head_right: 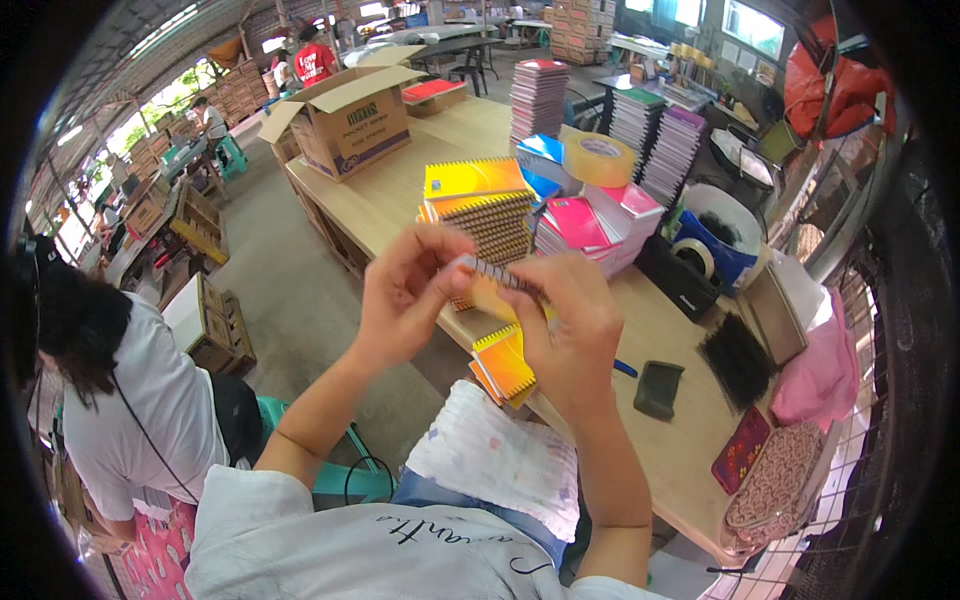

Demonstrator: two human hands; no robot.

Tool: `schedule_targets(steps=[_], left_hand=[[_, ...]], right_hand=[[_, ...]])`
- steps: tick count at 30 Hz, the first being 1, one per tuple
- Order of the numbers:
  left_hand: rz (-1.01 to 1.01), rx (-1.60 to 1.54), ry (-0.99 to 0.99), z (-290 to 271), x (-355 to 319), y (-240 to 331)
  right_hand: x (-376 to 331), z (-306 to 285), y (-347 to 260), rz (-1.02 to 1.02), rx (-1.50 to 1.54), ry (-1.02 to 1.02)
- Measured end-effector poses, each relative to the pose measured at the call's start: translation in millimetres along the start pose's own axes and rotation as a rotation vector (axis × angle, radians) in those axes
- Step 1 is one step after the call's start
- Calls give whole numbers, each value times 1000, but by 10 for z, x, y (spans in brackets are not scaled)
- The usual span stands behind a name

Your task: The person uses blue-handled shears to trim the excess wire from a stack of spiral-bound notebooks, handling individual notebooks and then restacking them.

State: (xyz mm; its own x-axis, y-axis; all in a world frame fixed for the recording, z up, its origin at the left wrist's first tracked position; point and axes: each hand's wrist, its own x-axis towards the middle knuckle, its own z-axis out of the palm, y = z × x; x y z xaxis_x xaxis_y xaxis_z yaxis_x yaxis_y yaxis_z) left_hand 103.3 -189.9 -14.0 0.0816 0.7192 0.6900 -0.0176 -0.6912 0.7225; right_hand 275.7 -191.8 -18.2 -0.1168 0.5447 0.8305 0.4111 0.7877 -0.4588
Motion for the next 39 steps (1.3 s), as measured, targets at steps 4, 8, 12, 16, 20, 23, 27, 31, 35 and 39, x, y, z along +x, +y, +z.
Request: schedule_targets(steps=[4,8,12,16,20,23,27,31,35,39], left_hand=[[-186,-39,-115,154,-441,-438],[-269,-25,-105,346,-706,-627],[-265,17,-96,437,-816,-682],[-309,4,-131,467,-855,-696],[-363,21,-159,461,-868,-710],[-348,28,-166,486,-901,-729],[-413,3,-244,447,-940,-774],[-324,56,-247,509,-909,-730],[-367,30,-279,498,-993,-842],[-502,-92,-280,404,-1096,-911]], right_hand=[[-477,-20,-74,361,97,-16],[-889,-58,127,355,-21,6],[-1017,-54,75,475,-13,-7],[-1099,-46,124,500,24,22],[-1168,-24,158,507,-24,-9],[-1170,2,98,585,24,28],[-1314,-57,280,539,23,-11],[-1332,-87,295,574,76,-39],[-1425,-86,371,803,227,-144],[-1507,-35,366,823,208,-188]])
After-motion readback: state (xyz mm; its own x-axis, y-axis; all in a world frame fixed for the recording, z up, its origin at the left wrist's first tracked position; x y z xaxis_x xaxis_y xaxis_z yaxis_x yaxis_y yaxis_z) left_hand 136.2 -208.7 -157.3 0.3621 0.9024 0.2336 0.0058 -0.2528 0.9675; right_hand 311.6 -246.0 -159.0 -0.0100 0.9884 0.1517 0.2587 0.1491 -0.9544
